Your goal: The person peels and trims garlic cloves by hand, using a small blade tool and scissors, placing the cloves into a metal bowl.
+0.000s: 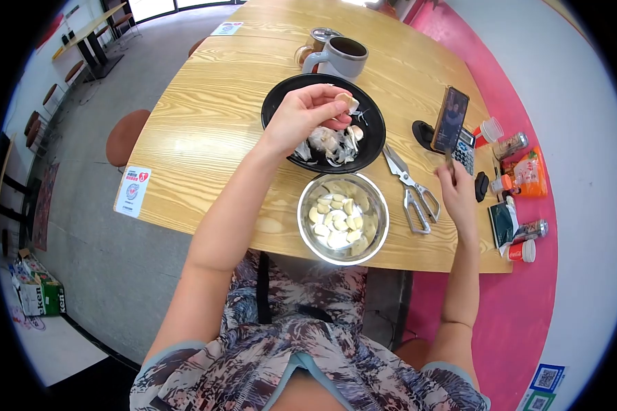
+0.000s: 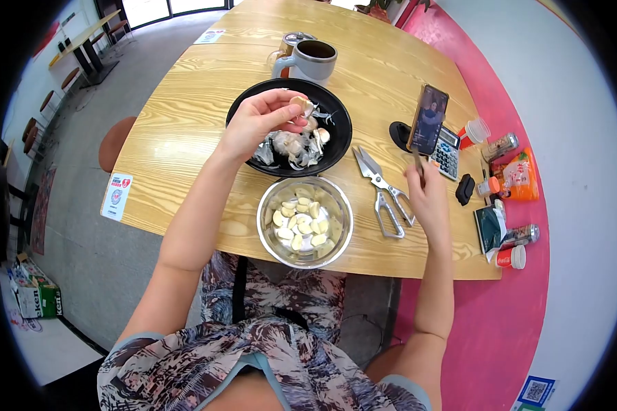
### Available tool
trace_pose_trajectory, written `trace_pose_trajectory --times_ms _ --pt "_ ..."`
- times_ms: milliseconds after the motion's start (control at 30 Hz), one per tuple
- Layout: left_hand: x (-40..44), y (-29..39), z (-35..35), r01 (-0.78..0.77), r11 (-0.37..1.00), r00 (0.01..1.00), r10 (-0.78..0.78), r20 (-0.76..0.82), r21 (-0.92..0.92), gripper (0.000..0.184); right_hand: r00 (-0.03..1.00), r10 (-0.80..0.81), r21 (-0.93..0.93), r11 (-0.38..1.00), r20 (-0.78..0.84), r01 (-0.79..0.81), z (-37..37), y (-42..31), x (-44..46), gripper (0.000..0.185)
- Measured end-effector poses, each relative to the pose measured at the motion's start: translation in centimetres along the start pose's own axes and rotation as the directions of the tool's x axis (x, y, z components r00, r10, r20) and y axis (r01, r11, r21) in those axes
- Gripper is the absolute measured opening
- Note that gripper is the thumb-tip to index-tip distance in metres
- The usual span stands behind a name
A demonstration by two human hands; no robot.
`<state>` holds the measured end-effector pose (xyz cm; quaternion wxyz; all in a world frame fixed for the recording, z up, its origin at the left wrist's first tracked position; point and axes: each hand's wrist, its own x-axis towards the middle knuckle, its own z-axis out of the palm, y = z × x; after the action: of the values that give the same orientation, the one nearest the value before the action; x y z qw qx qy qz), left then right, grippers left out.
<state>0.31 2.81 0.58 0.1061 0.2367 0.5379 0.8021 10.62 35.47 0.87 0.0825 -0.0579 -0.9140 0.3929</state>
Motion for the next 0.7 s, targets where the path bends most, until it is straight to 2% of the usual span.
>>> trace_pose_trajectory --times_ms 67,100,167,233,267,300,333,367,400,467,500,533,600,667,700 --pt "-0.2 -0.1 -0.1 0.011 0.999 1.000 -0.012 -0.011 -0.036 0.027 0.998 -0.038 0.317 0.947 -0.059 0.055 1.8 -5.8 -0.3 0.026" --pt "0.2 -0.3 0.2 0.017 0.999 1.000 -0.017 -0.002 -0.029 0.027 0.964 -0.232 0.286 0.922 -0.129 0.260 2.7 -6.3 0.5 0.029" --pt "0.0 -0.4 -0.3 0.019 1.000 0.999 -0.020 -0.034 -0.015 0.024 0.890 -0.422 0.249 0.855 -0.174 0.454 4.8 -8.2 1.8 0.033" --pt "0.0 -0.4 -0.2 -0.036 0.999 0.999 0.036 -0.020 -0.003 0.024 0.939 -0.305 0.373 0.863 -0.156 0.342 5.9 -10.9 2.2 0.034" --pt "-0.1 -0.1 0.0 -0.093 0.996 0.996 0.093 -0.006 0.004 0.023 0.939 -0.312 0.385 0.856 -0.145 0.344 6.3 -11.7 2.4 0.034" --pt "-1.0 1.4 0.6 -0.106 0.992 0.993 0.109 -0.036 0.071 0.022 0.956 -0.283 0.560 0.782 -0.073 0.274 7.2 -12.4 2.8 0.035" --pt "-0.2 0.1 0.2 -0.136 0.986 0.990 0.138 -0.021 0.092 0.021 0.967 -0.253 0.694 0.694 -0.015 0.192 7.2 -12.6 2.9 0.037" --pt "-0.4 0.3 0.4 -0.171 0.973 0.983 0.178 -0.033 0.154 0.020 0.947 -0.320 0.754 0.620 -0.010 0.217 7.5 -12.5 3.3 0.038" --pt "-0.5 0.4 0.6 -0.200 0.956 0.976 0.214 -0.046 0.215 0.019 0.948 -0.319 0.760 0.617 0.002 0.206 8.1 -12.7 3.6 0.038" --pt "-0.3 0.2 0.6 -0.215 0.941 0.970 0.237 -0.057 0.261 0.017 0.942 -0.323 0.842 0.482 -0.086 0.242 8.5 -13.8 3.6 0.038" --pt "-0.4 0.2 0.6 -0.228 0.931 0.966 0.253 -0.054 0.285 0.017 0.928 -0.367 0.839 0.482 -0.068 0.252 8.2 -13.6 3.7 0.030" --pt "-0.4 0.3 0.6 -0.245 0.919 0.961 0.272 -0.049 0.308 0.016 0.928 -0.366 0.840 0.482 -0.066 0.250 8.0 -13.7 3.6 0.030" --pt "-0.6 0.5 0.7 -0.225 0.929 0.965 0.255 -0.065 0.294 0.016 0.933 -0.350 0.774 0.565 -0.089 0.286 7.7 -14.0 3.5 0.025" --pt "-0.7 0.5 0.7 -0.206 0.950 0.972 0.226 -0.063 0.236 0.017 0.943 -0.330 0.798 0.554 -0.052 0.238 7.4 -13.9 4.0 0.022" --pt "-0.6 0.4 0.7 -0.205 0.950 0.972 0.226 -0.065 0.236 0.017 0.924 -0.368 0.737 0.597 -0.100 0.318 7.5 -14.1 3.9 0.020"
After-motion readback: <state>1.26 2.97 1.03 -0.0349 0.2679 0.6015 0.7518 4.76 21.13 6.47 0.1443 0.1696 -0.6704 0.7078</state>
